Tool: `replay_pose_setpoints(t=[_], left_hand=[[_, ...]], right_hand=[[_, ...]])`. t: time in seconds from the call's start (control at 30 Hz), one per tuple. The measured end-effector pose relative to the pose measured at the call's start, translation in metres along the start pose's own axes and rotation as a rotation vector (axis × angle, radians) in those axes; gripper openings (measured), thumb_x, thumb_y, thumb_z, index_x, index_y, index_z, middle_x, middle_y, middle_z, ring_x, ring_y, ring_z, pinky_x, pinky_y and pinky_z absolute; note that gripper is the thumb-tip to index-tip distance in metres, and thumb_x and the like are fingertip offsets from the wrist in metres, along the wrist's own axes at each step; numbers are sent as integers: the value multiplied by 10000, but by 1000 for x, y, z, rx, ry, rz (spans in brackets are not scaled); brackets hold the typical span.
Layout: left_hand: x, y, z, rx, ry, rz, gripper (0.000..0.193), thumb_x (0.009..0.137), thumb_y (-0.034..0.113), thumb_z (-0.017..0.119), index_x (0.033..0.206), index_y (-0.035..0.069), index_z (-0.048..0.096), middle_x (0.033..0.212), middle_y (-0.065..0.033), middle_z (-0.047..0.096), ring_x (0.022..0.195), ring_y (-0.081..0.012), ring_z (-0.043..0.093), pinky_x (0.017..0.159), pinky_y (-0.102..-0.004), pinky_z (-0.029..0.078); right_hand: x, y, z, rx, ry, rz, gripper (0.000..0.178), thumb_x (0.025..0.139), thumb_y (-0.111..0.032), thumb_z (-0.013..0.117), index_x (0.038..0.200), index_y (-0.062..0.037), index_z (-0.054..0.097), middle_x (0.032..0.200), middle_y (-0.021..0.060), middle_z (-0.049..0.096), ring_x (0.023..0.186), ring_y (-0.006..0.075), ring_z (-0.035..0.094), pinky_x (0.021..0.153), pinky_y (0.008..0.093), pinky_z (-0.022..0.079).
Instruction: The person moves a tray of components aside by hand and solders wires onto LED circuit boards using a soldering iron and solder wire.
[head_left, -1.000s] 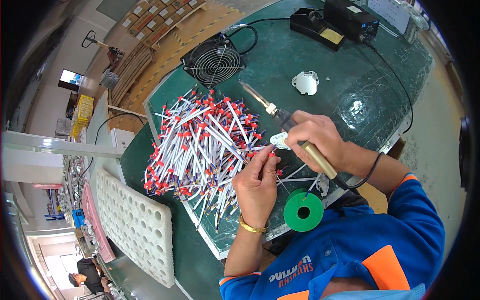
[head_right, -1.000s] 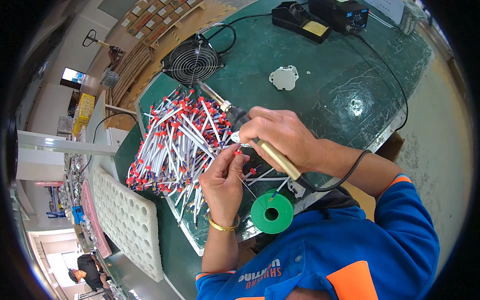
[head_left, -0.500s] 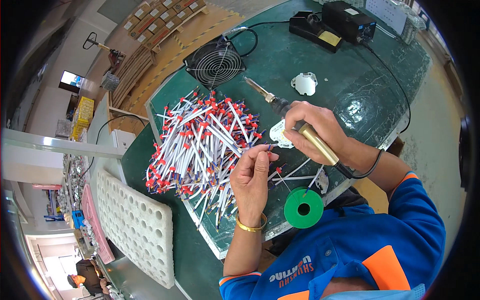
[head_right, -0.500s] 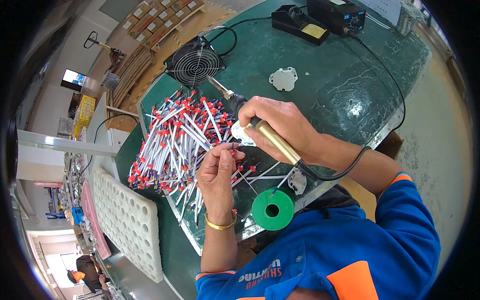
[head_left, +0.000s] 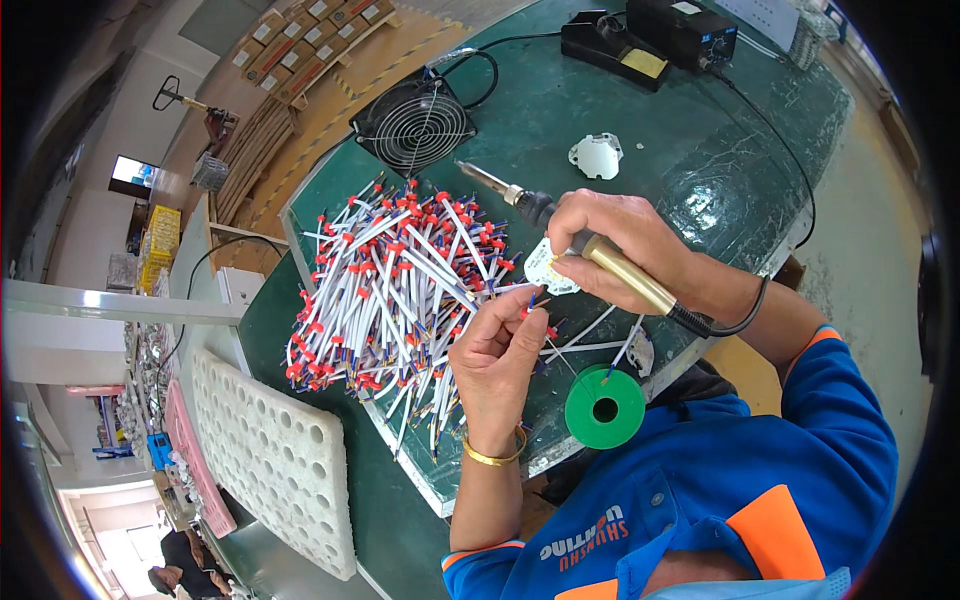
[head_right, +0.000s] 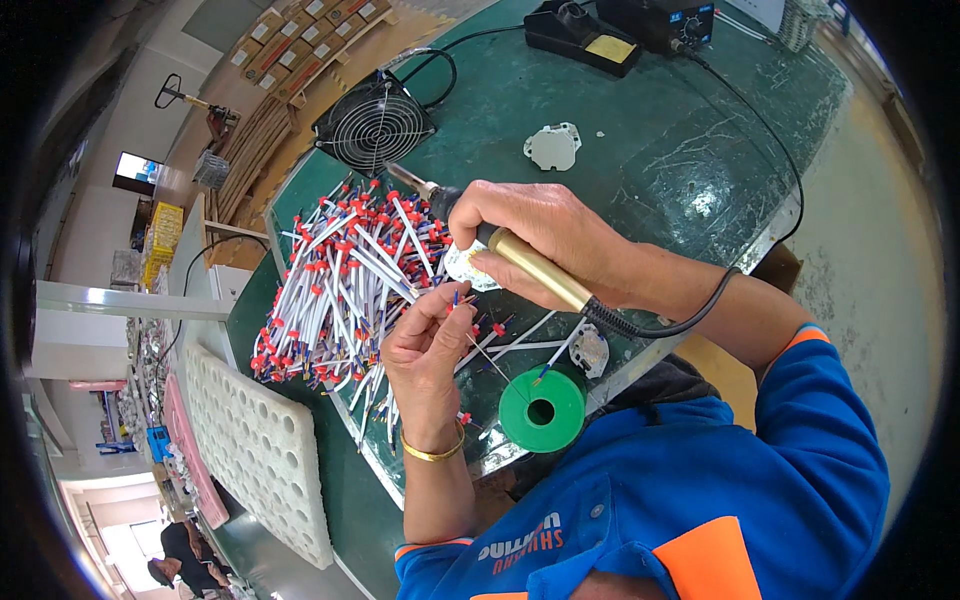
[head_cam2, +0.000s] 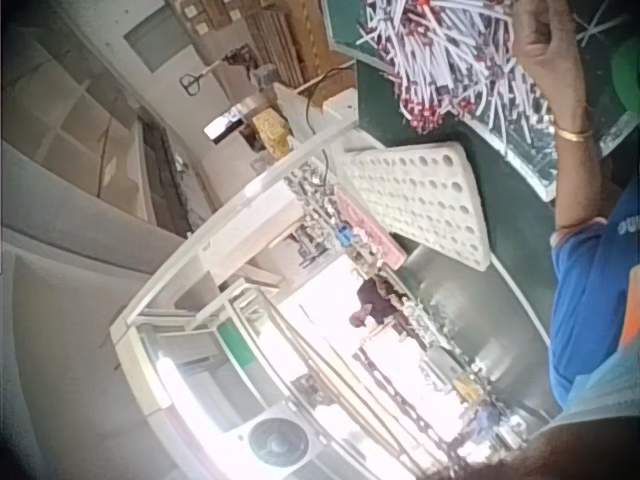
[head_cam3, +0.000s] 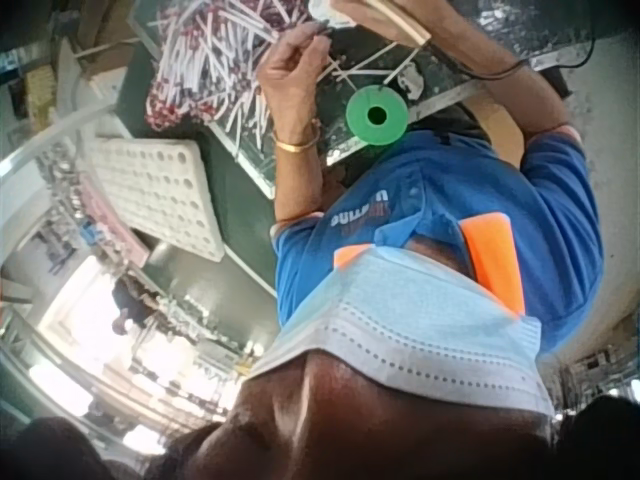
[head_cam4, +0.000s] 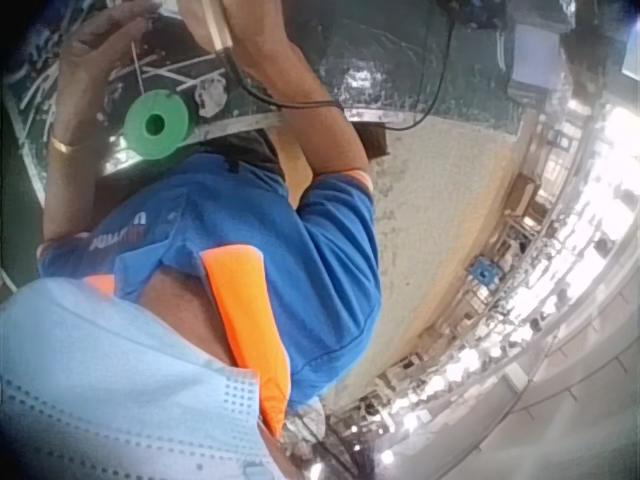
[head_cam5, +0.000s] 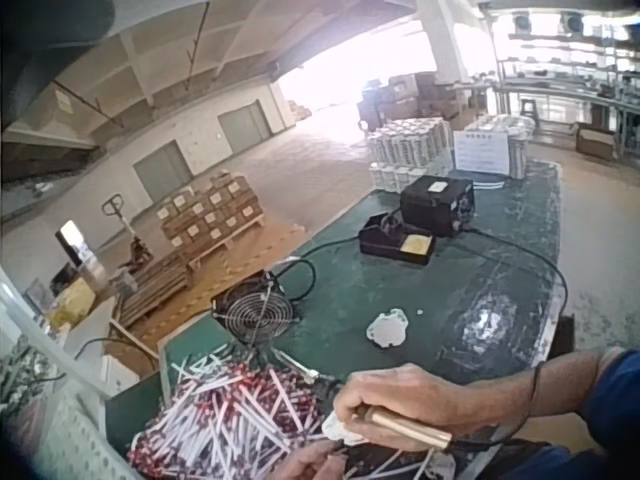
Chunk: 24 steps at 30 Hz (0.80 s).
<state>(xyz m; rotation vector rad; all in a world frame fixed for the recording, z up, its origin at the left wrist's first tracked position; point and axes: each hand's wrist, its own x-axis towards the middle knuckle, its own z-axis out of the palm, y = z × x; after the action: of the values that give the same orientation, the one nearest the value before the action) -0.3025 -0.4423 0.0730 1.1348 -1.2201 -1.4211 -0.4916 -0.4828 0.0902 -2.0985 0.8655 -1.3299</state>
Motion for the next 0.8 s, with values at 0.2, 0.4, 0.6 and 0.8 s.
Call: replay_pose_setpoints(t=[0.2,0.4,0.6,0.8], left_hand=[[1,-5,-1,-23,-5,64,158,814,-18,653,972,-16,651,765,21,562,621,-11,471,517,-156,351],[1,-7,-2,6,-25,35,88,785,-36,665,868,-7,666,723,24,547,587,-20,426,528,-177,326],[3,-6,-3,6,-23,12,56,776,-46,663,788,-2,630,696,36,512,590,-21,422,527,-177,322],[3,-5,-2,-5,-18,-15,95,776,-49,661,738,5,594,690,38,498,587,-19,415,525,-179,321]], right_hand=[[2,-4,1,45,-108,-19,191,767,-29,615,902,-60,484,774,74,535,679,263,538,608,327,447],[5,-4,0,74,-159,-34,210,736,7,655,857,-62,498,773,59,561,677,254,565,600,325,456],[9,-4,2,106,-189,-27,232,716,27,665,846,-61,495,763,55,559,674,253,563,592,327,458],[9,-3,4,108,-168,-58,218,733,4,652,867,-60,493,764,53,547,663,233,543,587,322,448]])
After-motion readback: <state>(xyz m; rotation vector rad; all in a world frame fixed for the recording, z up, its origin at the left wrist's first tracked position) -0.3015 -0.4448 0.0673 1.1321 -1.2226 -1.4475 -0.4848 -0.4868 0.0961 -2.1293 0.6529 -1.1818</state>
